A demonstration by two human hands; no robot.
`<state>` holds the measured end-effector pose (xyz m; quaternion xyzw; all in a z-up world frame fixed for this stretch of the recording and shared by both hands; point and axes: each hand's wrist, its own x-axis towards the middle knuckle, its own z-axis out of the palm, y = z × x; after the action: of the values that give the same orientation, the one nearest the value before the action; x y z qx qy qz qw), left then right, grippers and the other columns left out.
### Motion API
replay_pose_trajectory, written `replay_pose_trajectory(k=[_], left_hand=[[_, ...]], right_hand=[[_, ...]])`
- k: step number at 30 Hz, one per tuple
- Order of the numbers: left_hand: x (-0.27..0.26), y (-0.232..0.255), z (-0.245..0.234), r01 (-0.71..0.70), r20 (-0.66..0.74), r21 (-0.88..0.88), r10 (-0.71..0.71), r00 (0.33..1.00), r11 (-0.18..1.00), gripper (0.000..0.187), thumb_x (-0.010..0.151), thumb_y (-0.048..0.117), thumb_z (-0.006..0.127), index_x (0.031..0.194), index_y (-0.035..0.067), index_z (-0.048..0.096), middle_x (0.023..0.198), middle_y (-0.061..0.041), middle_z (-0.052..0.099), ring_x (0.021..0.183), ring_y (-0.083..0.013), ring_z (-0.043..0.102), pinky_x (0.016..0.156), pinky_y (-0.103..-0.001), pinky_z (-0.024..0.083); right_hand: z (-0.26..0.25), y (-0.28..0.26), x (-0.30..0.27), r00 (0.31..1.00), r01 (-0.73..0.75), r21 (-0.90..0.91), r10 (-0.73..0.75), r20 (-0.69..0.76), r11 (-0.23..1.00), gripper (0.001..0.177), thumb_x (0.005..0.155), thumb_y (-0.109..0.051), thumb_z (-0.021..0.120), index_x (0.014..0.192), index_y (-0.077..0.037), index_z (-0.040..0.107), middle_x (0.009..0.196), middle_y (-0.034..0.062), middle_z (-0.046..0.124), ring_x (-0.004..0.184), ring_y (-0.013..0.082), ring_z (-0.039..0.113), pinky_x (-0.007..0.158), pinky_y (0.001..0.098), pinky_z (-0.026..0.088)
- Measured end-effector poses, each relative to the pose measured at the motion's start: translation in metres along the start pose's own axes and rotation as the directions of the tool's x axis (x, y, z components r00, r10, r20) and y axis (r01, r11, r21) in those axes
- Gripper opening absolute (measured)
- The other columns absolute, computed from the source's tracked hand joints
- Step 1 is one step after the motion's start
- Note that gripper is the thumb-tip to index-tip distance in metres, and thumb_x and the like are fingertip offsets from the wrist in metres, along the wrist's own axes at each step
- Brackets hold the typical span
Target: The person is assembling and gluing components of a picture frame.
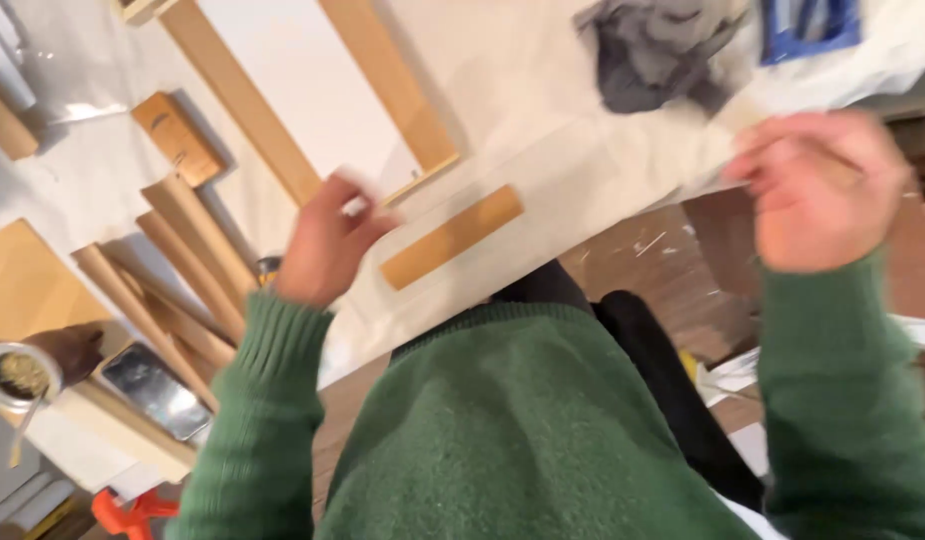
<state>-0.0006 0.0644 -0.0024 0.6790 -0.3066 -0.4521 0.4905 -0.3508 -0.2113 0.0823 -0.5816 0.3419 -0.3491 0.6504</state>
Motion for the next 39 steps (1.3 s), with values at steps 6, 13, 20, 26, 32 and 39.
replay_pose_trajectory(k=[6, 13, 20, 26, 32, 39], left_hand=[[-0.099, -0.019, 0.017, 0.254, -0.57, -0.129, -0.282, 0.772, 0.958, 0.021, 0.102, 0.016, 0.062, 0.095, 0.005, 0.046, 0.064, 0.003, 0.045, 0.05, -0.0055, 0.043, 0.043, -0.026, 0.033], [-0.129, -0.042, 0.098, 0.222, -0.68, -0.344, -0.405, 0.612, 0.912, 0.04, 0.111, 0.03, 0.042, 0.079, 0.007, 0.051, 0.055, 0.003, 0.042, 0.047, -0.0058, 0.036, 0.042, -0.026, 0.028], [-0.132, -0.042, 0.139, 0.211, -0.778, -0.306, -0.372, 0.507, 0.928, 0.061, 0.111, 0.032, 0.047, 0.055, 0.009, 0.043, 0.049, 0.003, 0.04, 0.046, -0.0061, 0.032, 0.045, -0.027, 0.026], [-0.137, -0.048, 0.143, 0.194, -0.755, -0.354, -0.402, 0.517, 0.915, 0.055, 0.109, 0.03, 0.054, 0.061, 0.007, 0.042, 0.053, 0.006, 0.037, 0.05, -0.0056, 0.028, 0.046, -0.028, 0.022], [-0.142, -0.039, 0.138, 0.248, -0.726, -0.252, -0.353, 0.59, 0.935, 0.048, 0.107, 0.027, 0.056, 0.066, 0.004, 0.047, 0.058, 0.006, 0.04, 0.058, -0.005, 0.033, 0.05, -0.028, 0.03], [-0.149, -0.047, 0.109, 0.343, -0.701, -0.181, -0.365, 0.612, 0.922, 0.04, 0.101, 0.025, 0.064, 0.073, -0.001, 0.054, 0.058, 0.001, 0.044, 0.061, -0.0057, 0.038, 0.052, -0.028, 0.038]], right_hand=[[-0.091, -0.011, 0.131, 0.998, 0.036, -0.076, -0.039, -0.04, 0.996, 0.03, 0.11, 0.012, 0.054, 0.137, 0.001, 0.061, 0.126, 0.0177, 0.068, 0.099, 0.0226, 0.069, 0.095, 0.0323, 0.059], [-0.064, 0.027, 0.218, 0.905, 0.418, -0.576, -0.269, 0.329, 0.703, 0.021, 0.109, 0.015, 0.06, 0.125, 0.003, 0.065, 0.11, 0.014, 0.072, 0.099, 0.0242, 0.074, 0.095, 0.035, 0.06], [-0.007, 0.017, 0.179, 0.746, 0.614, -0.788, -0.362, 0.559, 0.048, 0.014, 0.093, 0.001, 0.075, 0.105, -0.004, 0.07, 0.1, 0.013, 0.072, 0.091, 0.0251, 0.069, 0.083, 0.0342, 0.057], [0.033, 0.126, 0.082, 0.672, -0.257, -0.548, 0.555, 0.49, 0.796, 0.019, 0.097, -0.009, 0.065, 0.114, -0.003, 0.066, 0.113, 0.0072, 0.073, 0.095, 0.0101, 0.067, 0.084, 0.0272, 0.056], [0.07, 0.167, 0.039, 0.592, -0.329, -0.544, 0.617, 0.518, 0.772, 0.021, 0.098, -0.007, 0.062, 0.117, 0.0, 0.066, 0.115, 0.0071, 0.074, 0.103, 0.0122, 0.068, 0.09, 0.0282, 0.055], [0.109, 0.128, 0.031, 0.622, 0.008, -0.589, 0.458, 0.636, 0.808, 0.036, 0.089, 0.006, 0.058, 0.119, -0.005, 0.072, 0.11, 0.0058, 0.072, 0.106, 0.0168, 0.071, 0.095, 0.0306, 0.055]])
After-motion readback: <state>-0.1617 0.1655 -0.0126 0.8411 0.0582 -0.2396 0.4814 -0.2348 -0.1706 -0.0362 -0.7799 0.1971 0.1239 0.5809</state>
